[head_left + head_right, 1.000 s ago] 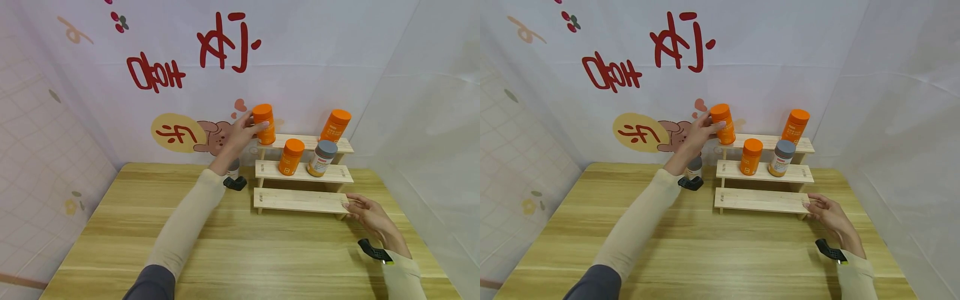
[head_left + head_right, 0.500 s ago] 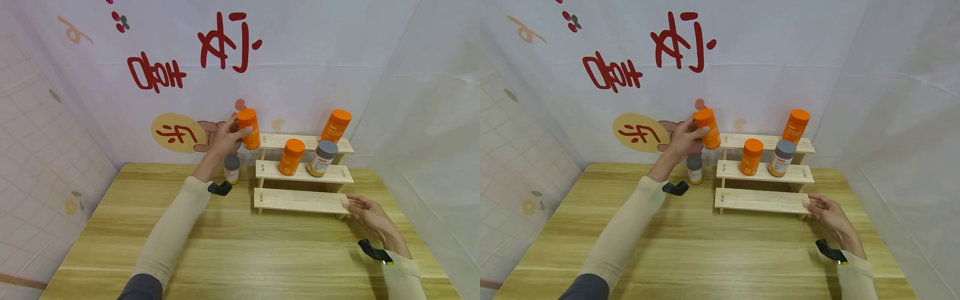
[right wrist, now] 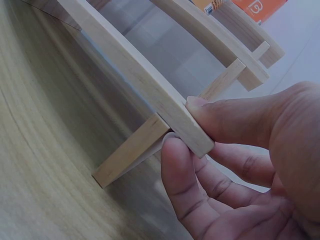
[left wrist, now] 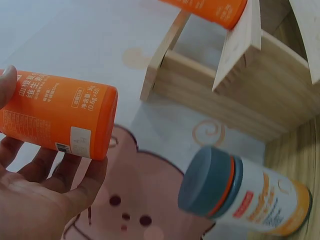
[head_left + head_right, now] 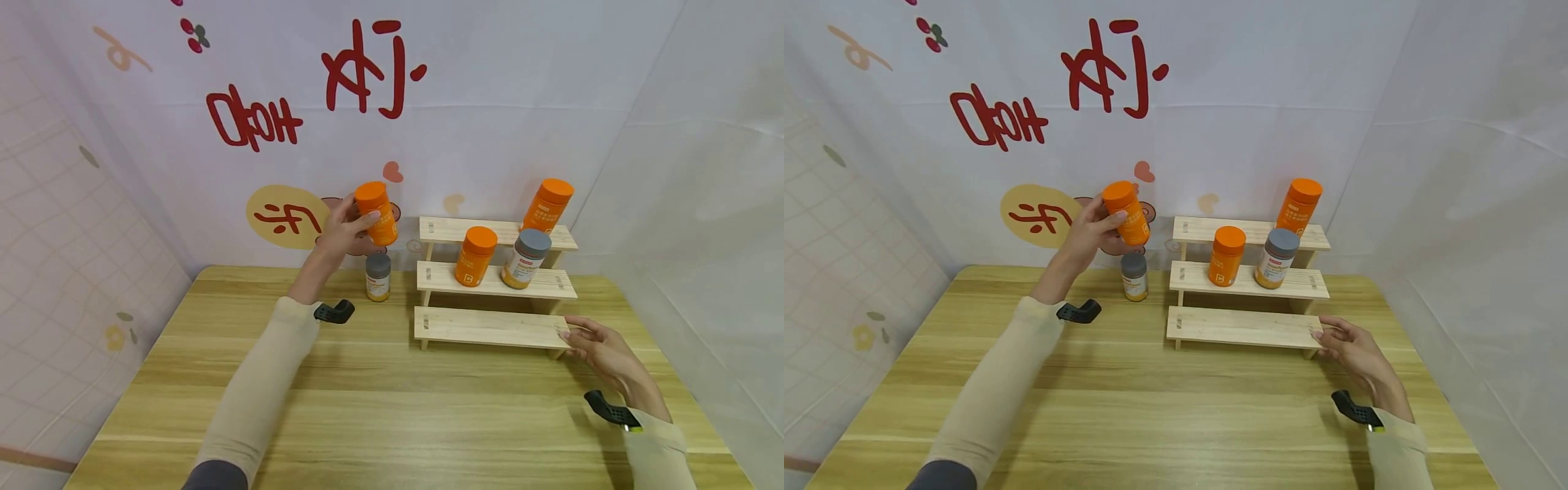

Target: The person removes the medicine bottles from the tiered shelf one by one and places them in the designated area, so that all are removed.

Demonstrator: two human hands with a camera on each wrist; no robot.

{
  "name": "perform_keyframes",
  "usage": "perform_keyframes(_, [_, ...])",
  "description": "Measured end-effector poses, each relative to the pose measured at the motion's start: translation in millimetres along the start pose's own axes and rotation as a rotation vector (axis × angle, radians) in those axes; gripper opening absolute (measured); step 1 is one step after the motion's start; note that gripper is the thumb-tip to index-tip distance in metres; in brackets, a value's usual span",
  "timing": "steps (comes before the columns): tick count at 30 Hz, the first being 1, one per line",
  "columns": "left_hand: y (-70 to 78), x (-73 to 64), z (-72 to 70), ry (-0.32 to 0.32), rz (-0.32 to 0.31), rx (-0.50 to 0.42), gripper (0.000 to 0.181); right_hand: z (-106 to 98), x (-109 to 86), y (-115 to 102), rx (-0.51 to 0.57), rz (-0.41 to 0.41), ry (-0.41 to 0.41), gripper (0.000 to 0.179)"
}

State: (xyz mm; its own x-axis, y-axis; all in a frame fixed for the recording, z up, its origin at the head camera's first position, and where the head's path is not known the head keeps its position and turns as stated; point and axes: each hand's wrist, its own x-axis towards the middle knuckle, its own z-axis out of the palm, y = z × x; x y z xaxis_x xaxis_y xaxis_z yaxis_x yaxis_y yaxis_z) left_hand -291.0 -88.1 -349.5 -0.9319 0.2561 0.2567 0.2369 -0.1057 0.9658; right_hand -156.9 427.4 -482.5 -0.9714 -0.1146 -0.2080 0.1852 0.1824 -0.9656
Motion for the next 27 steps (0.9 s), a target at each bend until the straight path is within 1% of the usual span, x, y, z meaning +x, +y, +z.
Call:
perform_keyframes(4, [-3.3,-6.3,-13.7,0.031,-0.025,0.006,0.052,0.4,0.3,-0.6,0.005,0.004,0.0,0.055])
perform_keyframes(11, [-16.1,-15.9,-34.8,0.074,-0.023,0.065,0.052,1.4,0.9,-2.3,0.026,0.004,-0.005,0.058])
perform_keyframes(16, [-25.1,-22.9,-45.0,0.113,-0.061,0.074,0.058,1.6,0.8,-2.0,0.018,0.009,-0.002,0.06])
perform_keyframes(21, [-37.4,-28.4,-55.9,0.143,-0.095,0.077,0.058,2.0,-0.1,-1.4,0.01,0.012,0.007,0.055])
perform_keyframes(27, [-51.0,-35.3,-65.8,0.159,-0.147,0.138,0.058,1.2,-0.8,0.2,0.02,0.002,0.006,0.053])
